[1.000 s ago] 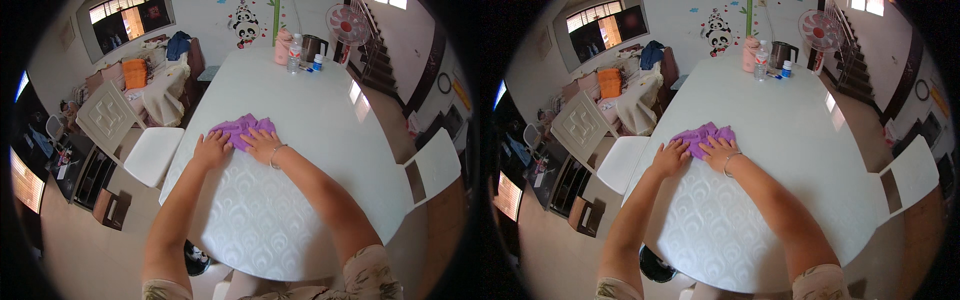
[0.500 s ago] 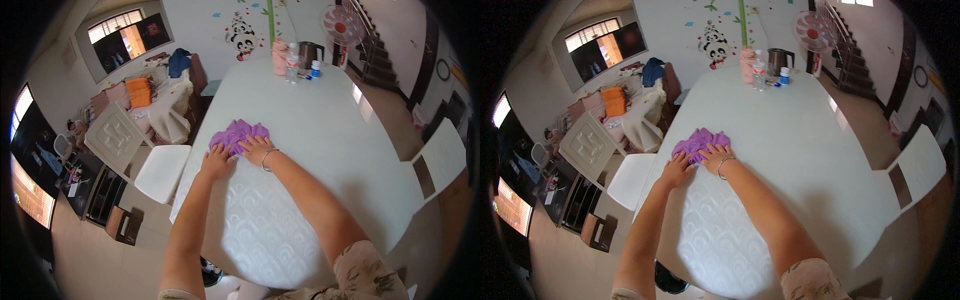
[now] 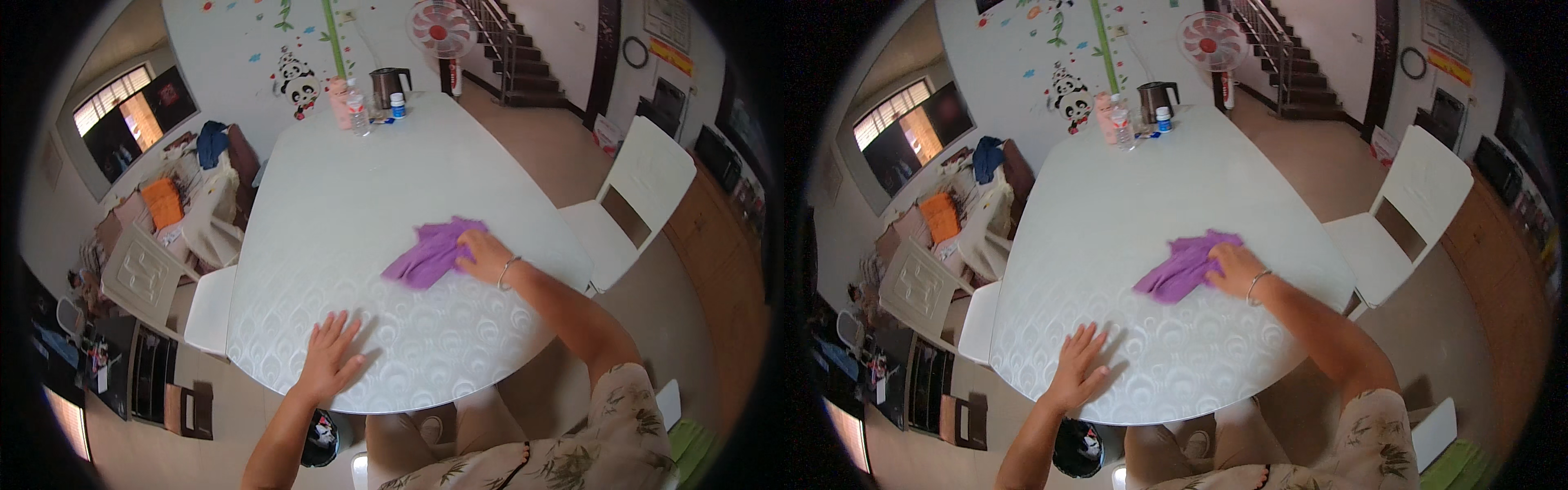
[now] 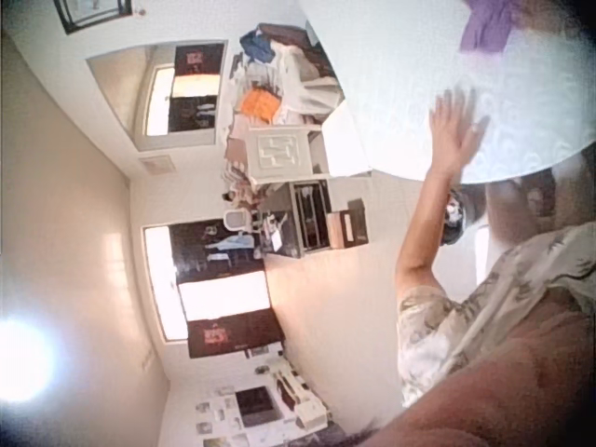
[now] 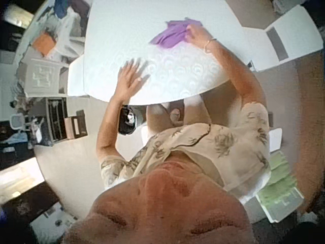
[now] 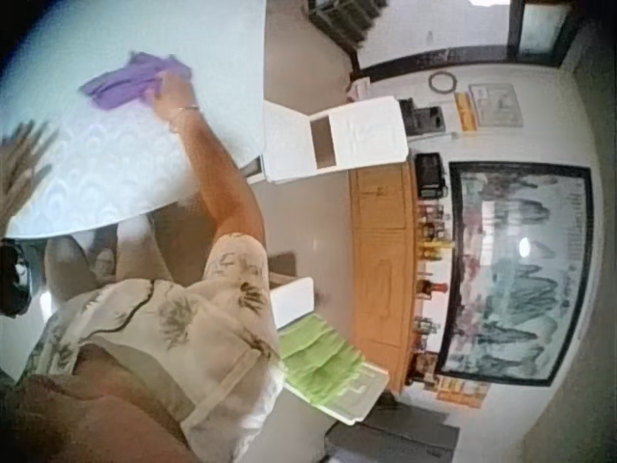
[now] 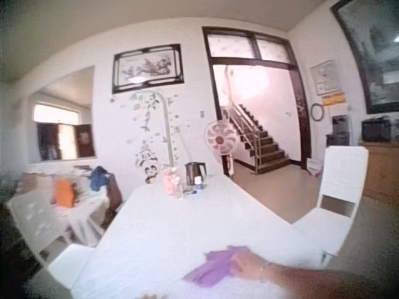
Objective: The person wipes a white dining table with a purple cloth. They move a black kettle, a pink water bottle, a clear water bottle, and small containers to the side to clean underneath, then wipe the entire surface.
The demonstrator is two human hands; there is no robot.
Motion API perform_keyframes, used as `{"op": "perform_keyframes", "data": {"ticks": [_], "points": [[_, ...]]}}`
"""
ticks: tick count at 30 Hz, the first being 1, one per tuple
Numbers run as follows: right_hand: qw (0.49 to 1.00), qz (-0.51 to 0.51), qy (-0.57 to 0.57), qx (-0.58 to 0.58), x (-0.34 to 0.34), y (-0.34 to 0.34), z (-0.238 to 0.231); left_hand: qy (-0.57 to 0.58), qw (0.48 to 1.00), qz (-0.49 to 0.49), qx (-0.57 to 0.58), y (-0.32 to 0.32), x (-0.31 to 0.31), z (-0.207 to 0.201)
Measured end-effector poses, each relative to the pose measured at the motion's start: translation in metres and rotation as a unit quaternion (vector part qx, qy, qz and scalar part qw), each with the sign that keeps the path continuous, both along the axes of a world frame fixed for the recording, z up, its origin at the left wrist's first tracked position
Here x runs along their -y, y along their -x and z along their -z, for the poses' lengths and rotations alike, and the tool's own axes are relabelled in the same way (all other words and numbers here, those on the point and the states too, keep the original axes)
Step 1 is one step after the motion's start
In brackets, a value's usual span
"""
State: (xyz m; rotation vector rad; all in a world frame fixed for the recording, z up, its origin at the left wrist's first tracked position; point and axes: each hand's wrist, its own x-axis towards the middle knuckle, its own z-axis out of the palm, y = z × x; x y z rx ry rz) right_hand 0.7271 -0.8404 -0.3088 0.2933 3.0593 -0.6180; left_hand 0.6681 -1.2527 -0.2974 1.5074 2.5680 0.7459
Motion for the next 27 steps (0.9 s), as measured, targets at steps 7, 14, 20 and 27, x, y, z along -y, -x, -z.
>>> {"op": "perform_keyframes", "data": {"ticks": [7,14,20,27], "points": [[0.990,0.031,-0.110,0.078,0.011,0.061,-0.004,0.062,0.991,-0.109,-0.045,-0.014,-0.015,0.002],[0.994,-0.009,-0.072,0.083,-0.037,0.147,-0.008,0.064,0.988,-0.134,-0.045,-0.017,-0.022,0.001],[0.973,0.198,-0.069,0.097,-0.166,0.186,0.011,0.062,0.988,-0.144,-0.011,-0.017,-0.014,-0.005],[0.942,0.319,-0.053,0.090,-0.208,0.125,-0.002,0.043,0.990,-0.132,-0.014,-0.012,-0.019,-0.004]]}}
